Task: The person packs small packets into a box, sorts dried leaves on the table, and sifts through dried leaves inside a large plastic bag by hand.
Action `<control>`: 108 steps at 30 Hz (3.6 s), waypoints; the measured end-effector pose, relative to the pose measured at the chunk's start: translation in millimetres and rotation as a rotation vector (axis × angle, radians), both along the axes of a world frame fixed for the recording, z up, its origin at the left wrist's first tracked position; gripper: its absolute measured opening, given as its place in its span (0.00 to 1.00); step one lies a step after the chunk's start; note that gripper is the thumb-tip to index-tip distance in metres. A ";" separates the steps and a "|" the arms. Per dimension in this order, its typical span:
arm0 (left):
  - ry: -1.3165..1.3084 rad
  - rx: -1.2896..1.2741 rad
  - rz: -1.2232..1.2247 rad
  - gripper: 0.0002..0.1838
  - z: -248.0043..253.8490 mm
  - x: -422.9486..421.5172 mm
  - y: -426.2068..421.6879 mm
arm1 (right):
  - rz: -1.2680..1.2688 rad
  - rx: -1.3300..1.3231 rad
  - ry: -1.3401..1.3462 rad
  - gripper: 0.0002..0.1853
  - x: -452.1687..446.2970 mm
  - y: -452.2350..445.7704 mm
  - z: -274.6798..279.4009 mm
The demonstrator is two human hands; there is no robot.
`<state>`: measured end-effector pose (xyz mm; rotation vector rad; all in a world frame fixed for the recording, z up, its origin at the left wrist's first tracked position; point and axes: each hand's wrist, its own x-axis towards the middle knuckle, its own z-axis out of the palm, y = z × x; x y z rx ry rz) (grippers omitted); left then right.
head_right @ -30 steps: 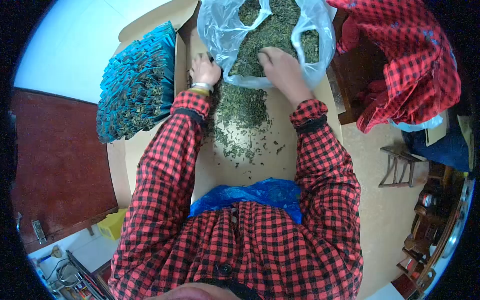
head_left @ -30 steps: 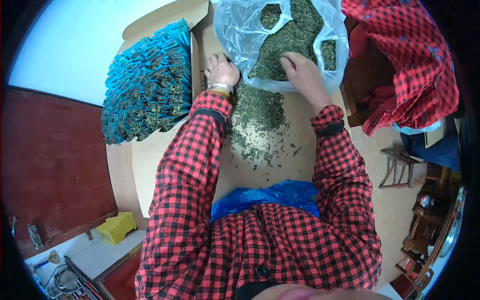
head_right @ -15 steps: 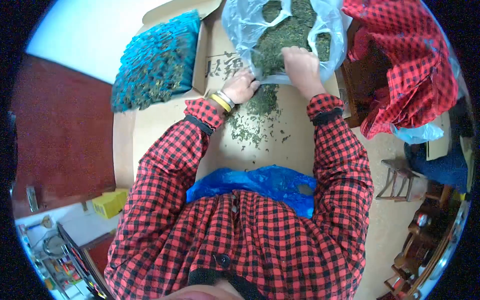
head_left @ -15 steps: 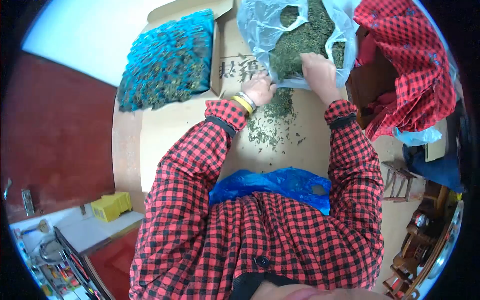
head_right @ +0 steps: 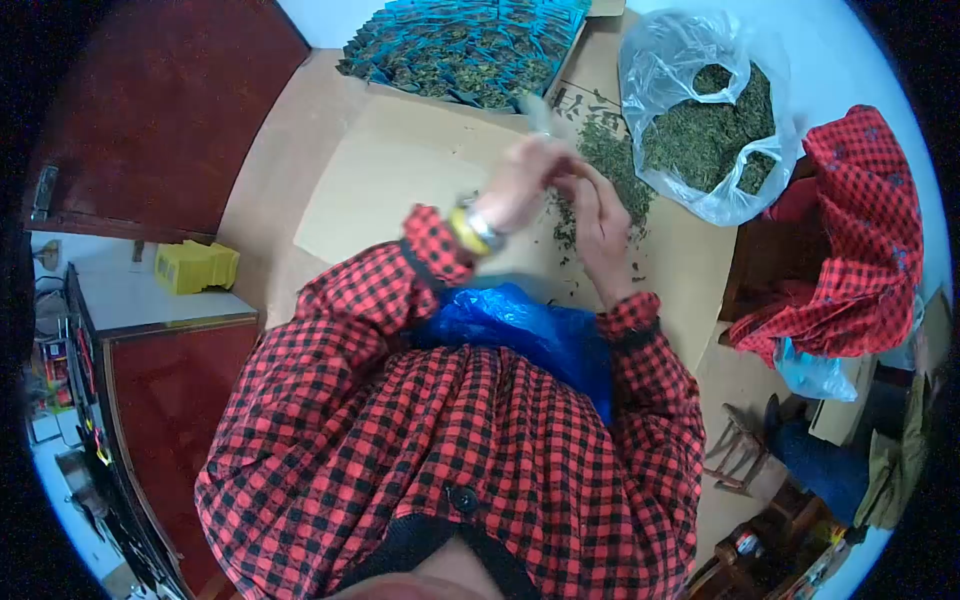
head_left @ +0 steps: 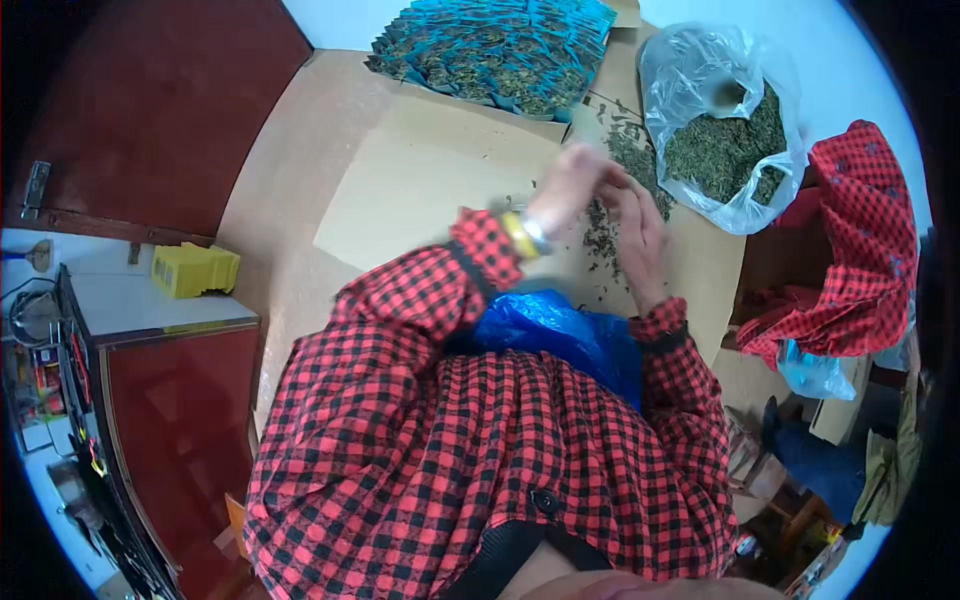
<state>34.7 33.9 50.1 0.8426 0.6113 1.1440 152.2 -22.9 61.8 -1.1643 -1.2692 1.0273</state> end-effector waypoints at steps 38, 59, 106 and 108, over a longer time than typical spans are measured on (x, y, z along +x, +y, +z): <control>1.462 0.979 0.076 0.39 -86.0 -31.6 -1.5 | -0.202 0.305 -0.999 0.27 11.0 159.0 -112.6; 1.278 0.634 0.167 0.36 -94.5 71.6 121.8 | -0.213 0.298 -1.032 0.29 100.4 324.5 -129.3; 1.192 0.965 0.216 0.20 -112.8 91.0 135.1 | 0.106 0.189 -1.168 0.30 140.0 138.8 -111.9; 1.184 0.988 0.159 0.21 -115.8 84.4 130.6 | 0.020 0.132 -1.121 0.29 130.3 96.9 -104.9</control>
